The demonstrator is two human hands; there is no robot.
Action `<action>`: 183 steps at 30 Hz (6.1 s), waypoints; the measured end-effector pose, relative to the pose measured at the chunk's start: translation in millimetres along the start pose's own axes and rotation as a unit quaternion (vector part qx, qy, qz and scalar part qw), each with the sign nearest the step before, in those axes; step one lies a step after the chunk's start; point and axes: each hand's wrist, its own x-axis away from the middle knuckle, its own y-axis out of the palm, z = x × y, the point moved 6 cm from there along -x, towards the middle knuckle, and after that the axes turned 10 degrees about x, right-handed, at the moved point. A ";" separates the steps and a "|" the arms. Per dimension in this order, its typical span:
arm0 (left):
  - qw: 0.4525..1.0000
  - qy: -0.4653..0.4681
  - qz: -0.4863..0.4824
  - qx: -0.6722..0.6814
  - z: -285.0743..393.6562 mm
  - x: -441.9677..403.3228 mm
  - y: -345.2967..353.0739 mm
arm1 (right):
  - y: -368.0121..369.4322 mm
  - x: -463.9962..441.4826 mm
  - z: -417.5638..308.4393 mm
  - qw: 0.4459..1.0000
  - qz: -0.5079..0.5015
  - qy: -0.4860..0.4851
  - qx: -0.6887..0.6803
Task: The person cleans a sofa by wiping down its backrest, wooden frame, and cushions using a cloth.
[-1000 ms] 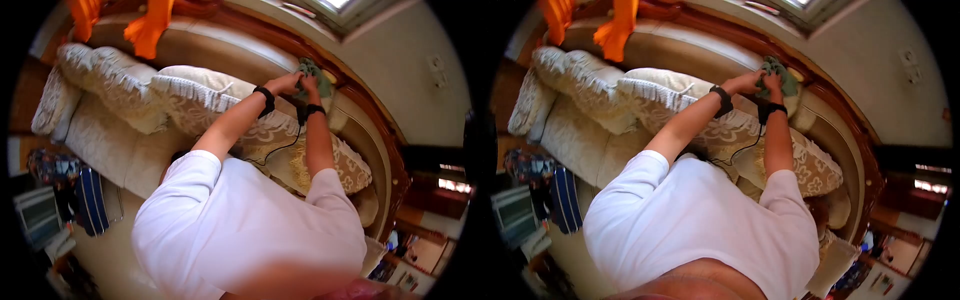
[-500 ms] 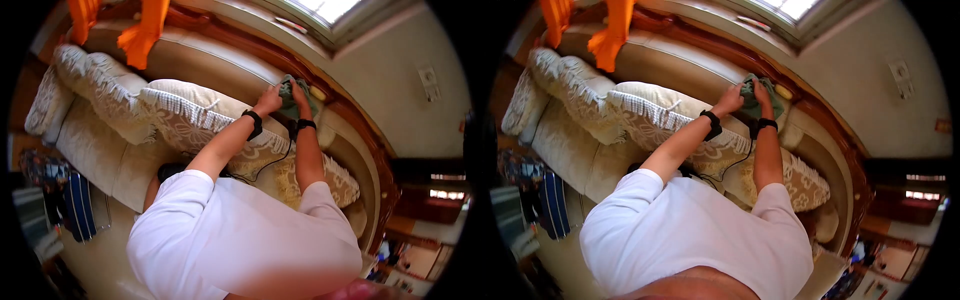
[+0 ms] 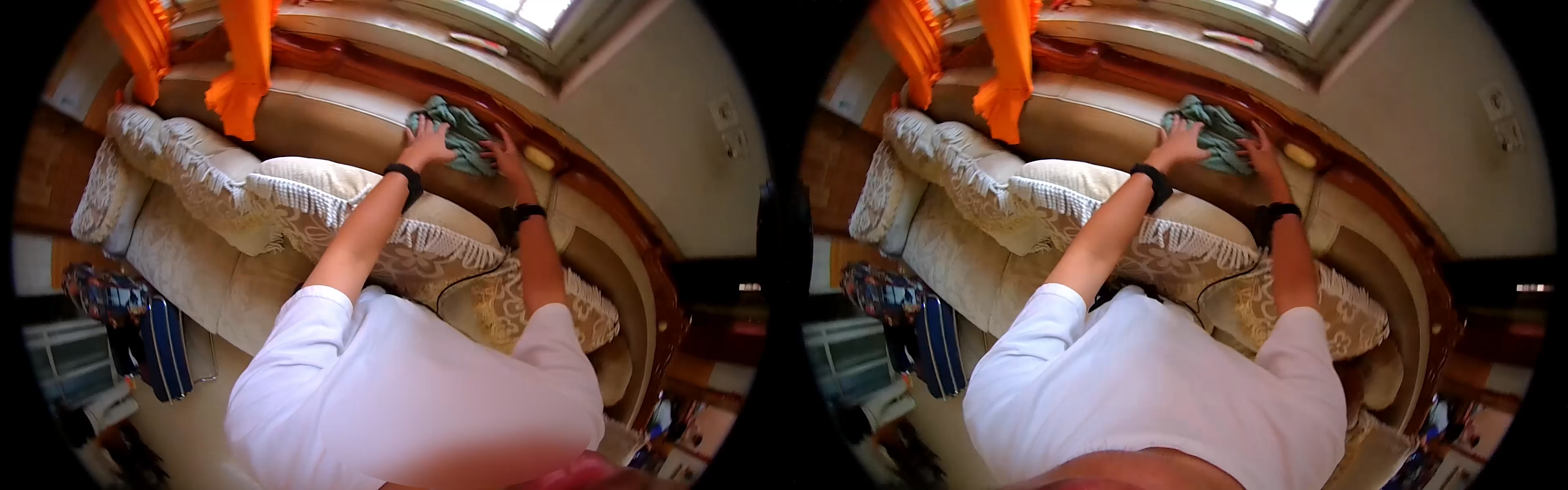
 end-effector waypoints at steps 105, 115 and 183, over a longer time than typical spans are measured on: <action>0.992 0.116 -0.018 0.036 -122.2 29.2 -99.8 | 174.2 -17.1 -78.4 0.849 0.031 0.078 0.521; 0.995 0.070 0.046 -0.043 -209.7 14.8 -173.8 | 225.5 -28.9 -118.5 0.929 0.029 -0.021 0.369; 0.908 -0.062 0.375 -0.178 -489.8 -43.1 -410.6 | 341.1 -87.8 -232.6 0.902 0.246 0.135 0.327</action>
